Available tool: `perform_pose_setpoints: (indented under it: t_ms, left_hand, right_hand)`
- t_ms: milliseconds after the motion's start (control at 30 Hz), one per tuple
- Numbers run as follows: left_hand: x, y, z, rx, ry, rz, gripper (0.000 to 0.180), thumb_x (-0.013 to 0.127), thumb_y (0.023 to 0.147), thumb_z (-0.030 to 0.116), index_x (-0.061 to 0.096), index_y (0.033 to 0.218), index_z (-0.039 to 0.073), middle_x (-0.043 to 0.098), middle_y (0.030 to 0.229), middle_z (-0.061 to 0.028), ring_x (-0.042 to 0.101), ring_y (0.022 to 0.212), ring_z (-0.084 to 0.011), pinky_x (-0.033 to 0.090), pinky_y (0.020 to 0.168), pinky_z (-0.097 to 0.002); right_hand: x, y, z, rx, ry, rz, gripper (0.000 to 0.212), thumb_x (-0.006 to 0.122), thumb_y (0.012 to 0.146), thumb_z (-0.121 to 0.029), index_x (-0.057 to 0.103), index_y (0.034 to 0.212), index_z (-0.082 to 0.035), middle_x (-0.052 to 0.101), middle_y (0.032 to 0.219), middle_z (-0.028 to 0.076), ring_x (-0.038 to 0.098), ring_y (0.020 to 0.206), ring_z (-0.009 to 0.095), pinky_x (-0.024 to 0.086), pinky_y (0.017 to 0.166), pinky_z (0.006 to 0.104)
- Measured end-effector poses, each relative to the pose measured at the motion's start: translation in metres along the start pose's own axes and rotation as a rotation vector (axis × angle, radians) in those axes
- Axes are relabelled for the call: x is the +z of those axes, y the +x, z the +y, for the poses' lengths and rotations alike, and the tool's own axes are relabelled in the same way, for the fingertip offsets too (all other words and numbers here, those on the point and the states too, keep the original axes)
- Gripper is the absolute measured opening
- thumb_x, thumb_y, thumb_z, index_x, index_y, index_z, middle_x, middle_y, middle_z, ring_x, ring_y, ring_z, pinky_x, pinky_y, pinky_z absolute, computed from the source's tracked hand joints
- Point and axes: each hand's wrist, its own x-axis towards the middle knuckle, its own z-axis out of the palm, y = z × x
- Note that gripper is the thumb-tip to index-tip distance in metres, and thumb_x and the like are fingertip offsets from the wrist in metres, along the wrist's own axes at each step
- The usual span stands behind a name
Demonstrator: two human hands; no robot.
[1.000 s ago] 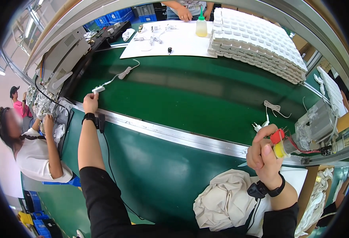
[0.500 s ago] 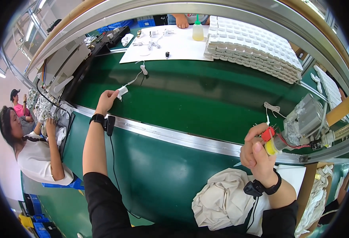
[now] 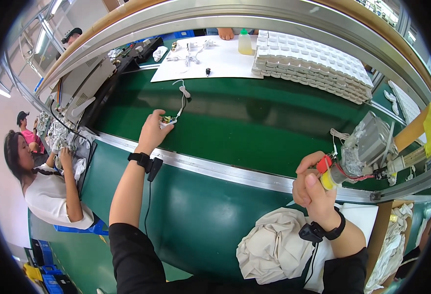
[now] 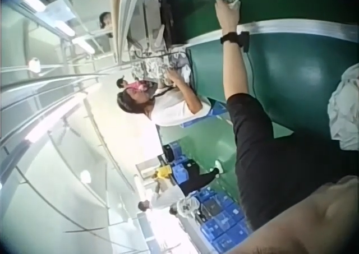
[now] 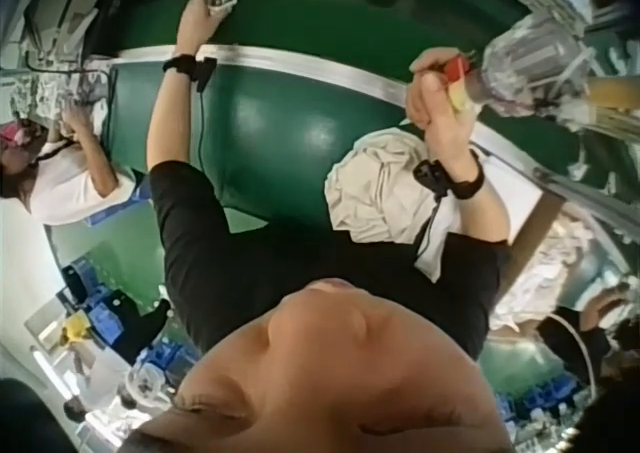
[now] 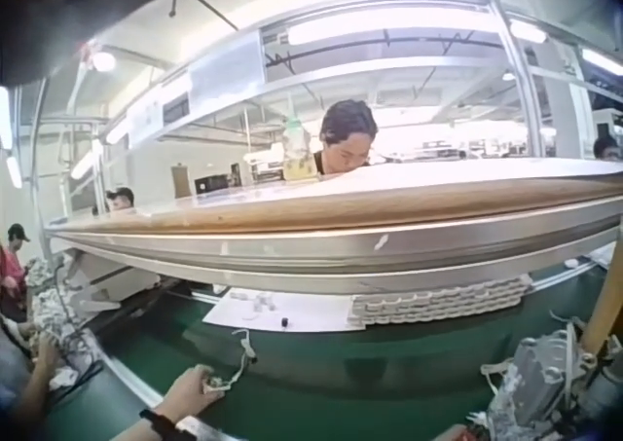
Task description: Assembling small electronic components on a production line using a handheld tool.
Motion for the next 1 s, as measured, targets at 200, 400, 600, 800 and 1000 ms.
perform_pose_setpoints:
  t_ms: [200, 400, 600, 800, 1000]
  left_hand:
    - [0.006, 0.024, 0.021, -0.416, -0.195, -0.387, 0.037, 0.064, 0.082, 0.015, 0.051, 0.112, -0.001, 0.06, 0.099, -0.0141, 0.061, 0.091, -0.0223, 0.053, 0.07, -0.0328]
    - [0.009, 0.019, 0.097, -0.604, -1.04, -0.568, 0.036, 0.061, 0.081, 0.008, 0.047, 0.114, 0.001, 0.056, 0.104, -0.0083, 0.059, 0.092, -0.016, 0.054, 0.073, -0.0301]
    - [0.031, -0.033, 0.219, -0.446, -1.341, -0.866, 0.037, 0.059, 0.086, 0.012, 0.041, 0.118, 0.008, 0.059, 0.105, -0.0058, 0.06, 0.093, -0.0132, 0.048, 0.061, -0.0219]
    - [0.055, -0.115, 0.277, -0.586, -1.726, -1.084, 0.037, 0.05, 0.091, 0.011, 0.034, 0.125, 0.009, 0.054, 0.118, -0.0085, 0.058, 0.104, -0.0176, 0.053, 0.071, -0.0279]
    - [0.049, -0.134, 0.288, -0.438, -1.816, -1.187, 0.039, 0.044, 0.093, 0.007, 0.031, 0.13, 0.009, 0.045, 0.13, -0.01, 0.05, 0.118, -0.0202, 0.054, 0.081, -0.0329]
  right_hand:
    - [0.003, -0.002, 0.0, -0.011, 0.008, -0.012, 0.029, 0.05, 0.093, -0.029, 0.038, 0.097, -0.003, 0.034, 0.05, -0.002, 0.028, 0.037, 0.004, 0.024, 0.035, 0.0209]
    - [0.003, -0.005, -0.003, 0.007, -0.002, -0.018, 0.029, 0.05, 0.093, -0.029, 0.038, 0.098, -0.003, 0.034, 0.051, -0.002, 0.027, 0.037, 0.004, 0.024, 0.035, 0.0207]
    - [-0.002, -0.004, -0.006, 0.004, -0.006, 0.03, 0.029, 0.05, 0.093, -0.029, 0.038, 0.098, -0.003, 0.034, 0.051, -0.002, 0.028, 0.038, 0.004, 0.024, 0.035, 0.021]
    - [-0.007, 0.006, -0.013, 0.019, -0.07, 0.047, 0.03, 0.05, 0.093, -0.029, 0.038, 0.1, -0.003, 0.034, 0.051, -0.002, 0.028, 0.038, 0.004, 0.023, 0.037, 0.0214]
    - [-0.018, 0.011, -0.01, -0.009, -0.064, 0.101, 0.03, 0.05, 0.093, -0.03, 0.037, 0.101, -0.004, 0.034, 0.051, -0.002, 0.027, 0.039, 0.004, 0.022, 0.037, 0.0214]
